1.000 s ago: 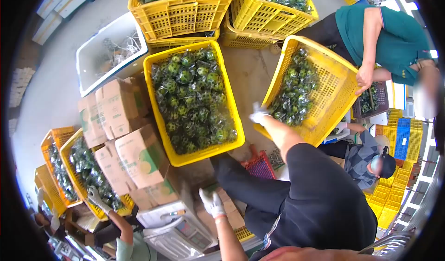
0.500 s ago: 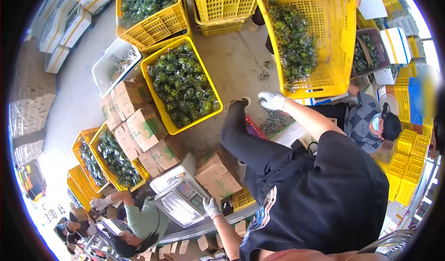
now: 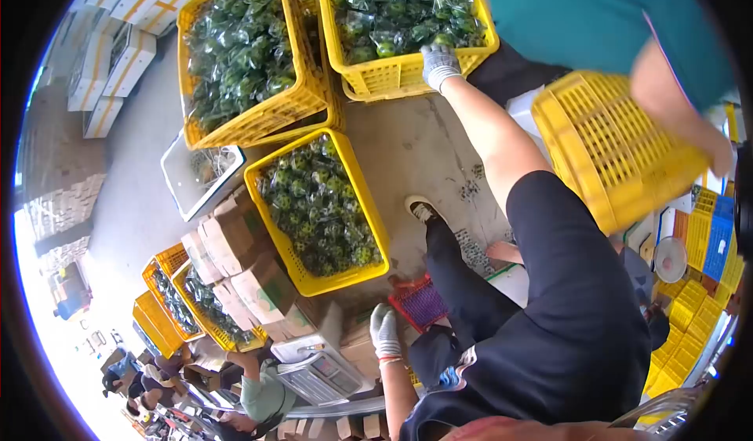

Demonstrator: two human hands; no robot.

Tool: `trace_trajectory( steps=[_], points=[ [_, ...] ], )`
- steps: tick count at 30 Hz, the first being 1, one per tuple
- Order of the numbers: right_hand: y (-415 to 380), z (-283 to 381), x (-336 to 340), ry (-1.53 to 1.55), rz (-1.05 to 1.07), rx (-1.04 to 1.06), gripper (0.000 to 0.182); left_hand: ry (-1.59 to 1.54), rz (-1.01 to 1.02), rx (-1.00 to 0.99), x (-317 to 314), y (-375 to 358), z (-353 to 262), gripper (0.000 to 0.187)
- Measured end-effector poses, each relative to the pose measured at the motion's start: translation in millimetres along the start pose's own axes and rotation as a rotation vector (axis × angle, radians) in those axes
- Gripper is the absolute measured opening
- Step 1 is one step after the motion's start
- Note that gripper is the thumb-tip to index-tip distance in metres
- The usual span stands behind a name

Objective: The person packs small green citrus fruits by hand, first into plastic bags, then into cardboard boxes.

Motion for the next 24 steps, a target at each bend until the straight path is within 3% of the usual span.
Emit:
trace_trajectory(
  steps=[2,5,6,9,11,13,15,17,19,22,24],
  points=[
    [27,-11,7,-0.02,0.249,0.081,0.034,0.128,0.054,-0.026,-49,-12,-39,0.043],
    [53,-16,12,-0.104,0.438,0.261,0.032,0.135,-0.088,-0.024,-35,-23,-5,0.042],
    [56,-16,10,-0.075,0.429,0.217,0.033,0.024,-0.143,0.0,-25,-28,8,0.041],
    [64,-17,-1,-0.035,0.463,0.131,0.033,0.132,-0.353,-0.015,-28,-54,-13,0.036],
    [53,-15,0,-0.063,0.487,0.173,0.032,0.012,-0.344,-0.199,-31,-78,-28,0.038],
    [41,-12,-2,-0.023,0.317,0.267,0.028,0.239,-0.366,-0.341,-21,-103,-34,0.04],
    [15,2,4,-0.027,0.418,0.212,0.026,0.103,-0.539,-0.243,-3,-127,-19,0.038],
    [-10,16,18,-0.021,0.483,0.163,0.027,-0.103,-0.48,-0.249,5,-130,-18,0.036],
    [-45,18,6,0.04,0.565,0.17,0.026,0.227,-0.416,-0.272,-36,-99,-63,0.036],
    [-85,20,-11,0.076,0.544,0.138,0.025,-0.119,-0.164,-0.263,-145,-16,-153,0.045],
    [-96,24,-12,0.079,0.582,0.099,0.028,-0.028,0.147,-0.27,-210,50,-214,0.032]
  ],
)
Point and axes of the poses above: each hand's wrist, its own y-axis towards the middle knuckle, its own x-axis out of the back of the hand, z = x × y, the point moved 2 cm from there along y, towards the middle knuckle, and after that the axes turned 10 degrees about z, right-handed, at the moved point
